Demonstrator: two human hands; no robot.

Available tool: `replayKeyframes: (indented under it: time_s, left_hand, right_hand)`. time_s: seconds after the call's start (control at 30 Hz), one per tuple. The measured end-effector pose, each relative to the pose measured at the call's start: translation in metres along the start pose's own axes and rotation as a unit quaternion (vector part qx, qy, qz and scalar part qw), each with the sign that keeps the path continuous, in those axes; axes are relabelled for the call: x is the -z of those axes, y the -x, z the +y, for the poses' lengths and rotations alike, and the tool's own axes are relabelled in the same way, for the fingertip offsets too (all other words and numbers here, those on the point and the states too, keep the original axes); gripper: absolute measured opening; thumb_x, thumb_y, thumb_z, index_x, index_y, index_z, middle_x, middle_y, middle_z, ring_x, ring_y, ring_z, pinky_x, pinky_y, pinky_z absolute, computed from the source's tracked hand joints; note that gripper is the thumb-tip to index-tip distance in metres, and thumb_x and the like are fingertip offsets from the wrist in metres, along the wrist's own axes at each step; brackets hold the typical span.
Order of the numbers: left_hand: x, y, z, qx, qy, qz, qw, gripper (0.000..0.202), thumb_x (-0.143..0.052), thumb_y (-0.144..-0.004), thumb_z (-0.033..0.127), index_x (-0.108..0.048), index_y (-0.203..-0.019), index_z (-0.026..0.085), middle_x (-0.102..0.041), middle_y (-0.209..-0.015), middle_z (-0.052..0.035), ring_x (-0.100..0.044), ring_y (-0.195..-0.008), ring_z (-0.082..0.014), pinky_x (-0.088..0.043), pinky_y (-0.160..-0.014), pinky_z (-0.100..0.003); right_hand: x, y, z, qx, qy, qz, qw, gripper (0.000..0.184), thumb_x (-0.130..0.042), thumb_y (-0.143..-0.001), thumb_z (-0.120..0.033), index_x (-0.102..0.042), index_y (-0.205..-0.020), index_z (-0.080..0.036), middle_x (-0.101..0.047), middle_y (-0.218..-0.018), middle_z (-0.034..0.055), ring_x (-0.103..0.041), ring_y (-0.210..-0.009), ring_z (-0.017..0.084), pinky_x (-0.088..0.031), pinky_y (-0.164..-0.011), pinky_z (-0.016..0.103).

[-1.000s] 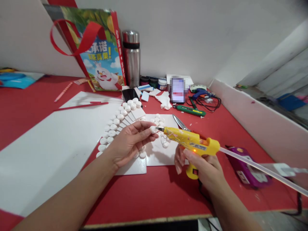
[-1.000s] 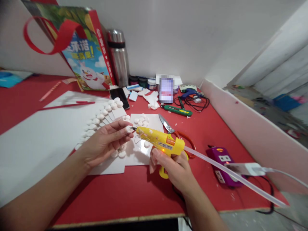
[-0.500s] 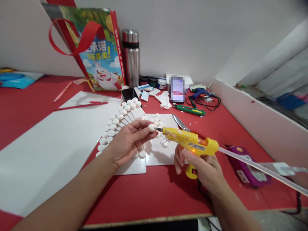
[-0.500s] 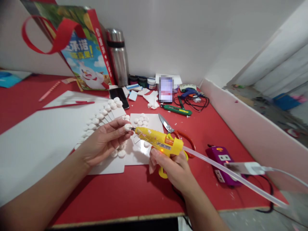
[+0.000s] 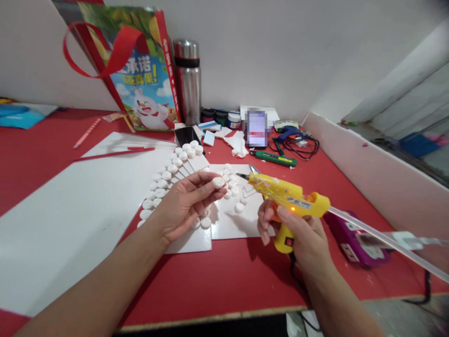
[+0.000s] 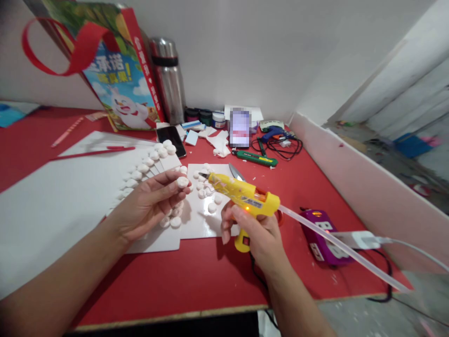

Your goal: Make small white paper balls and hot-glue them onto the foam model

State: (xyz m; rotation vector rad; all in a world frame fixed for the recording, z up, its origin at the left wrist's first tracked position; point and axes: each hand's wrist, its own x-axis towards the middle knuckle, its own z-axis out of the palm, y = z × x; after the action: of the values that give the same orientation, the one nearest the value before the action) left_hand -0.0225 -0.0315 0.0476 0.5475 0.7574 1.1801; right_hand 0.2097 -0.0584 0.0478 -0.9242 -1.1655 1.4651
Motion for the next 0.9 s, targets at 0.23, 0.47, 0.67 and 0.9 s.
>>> replayKeyframes:
  time_s: [0.23,0.47,0.67,0.9]
  left_hand:
    - [-0.004,0.009,0.007,-0.041,-0.049,-0.003,0.998,0.017,-0.085,-0.08,0.015,-0.078,-0.095,0.015,-0.077,-0.087,-0.0036,-0.076,-0.08,-0.0126,-0.059,-0.074,-0.016]
    - [0.007,0.043,0.02,-0.075,-0.22,0.06,0.971,0.027,-0.091,-0.074,0.026,-0.079,-0.097,0.019,-0.077,-0.09,-0.0041,-0.073,-0.078,-0.0143,-0.059,-0.073,-0.018]
    - [0.03,0.084,0.01,-0.208,-0.489,0.095,0.842,0.016,-0.081,-0.084,0.031,-0.078,-0.098,0.023,-0.073,-0.108,-0.0061,-0.068,-0.099,-0.0195,-0.055,-0.082,-0.021]
    - [0.05,0.105,0.002,-0.263,-0.673,0.124,0.68,0.017,-0.072,-0.092,0.033,-0.069,-0.108,0.027,-0.068,-0.113,-0.001,-0.064,-0.088,-0.0146,-0.053,-0.078,-0.025]
  right_hand:
    - [-0.012,0.001,-0.013,-0.005,-0.053,0.063,0.997,0.024,-0.066,-0.092,-0.041,-0.071,-0.086,-0.019,-0.066,-0.084,0.0035,-0.054,-0.047,0.011,-0.041,-0.047,0.029]
    - [-0.021,-0.003,-0.026,0.027,-0.075,0.062,0.995,0.025,-0.065,-0.091,-0.043,-0.07,-0.088,-0.019,-0.065,-0.082,0.0018,-0.051,-0.045,0.009,-0.037,-0.046,0.027]
    - [-0.015,-0.008,0.001,0.024,-0.044,0.071,0.996,0.022,-0.064,-0.095,-0.037,-0.072,-0.089,-0.017,-0.067,-0.087,0.0035,-0.055,-0.048,0.009,-0.037,-0.046,0.028]
    - [-0.012,-0.014,0.004,0.018,-0.031,0.062,0.997,0.021,-0.067,-0.092,-0.036,-0.074,-0.086,-0.017,-0.068,-0.084,0.0037,-0.056,-0.046,0.01,-0.036,-0.046,0.027]
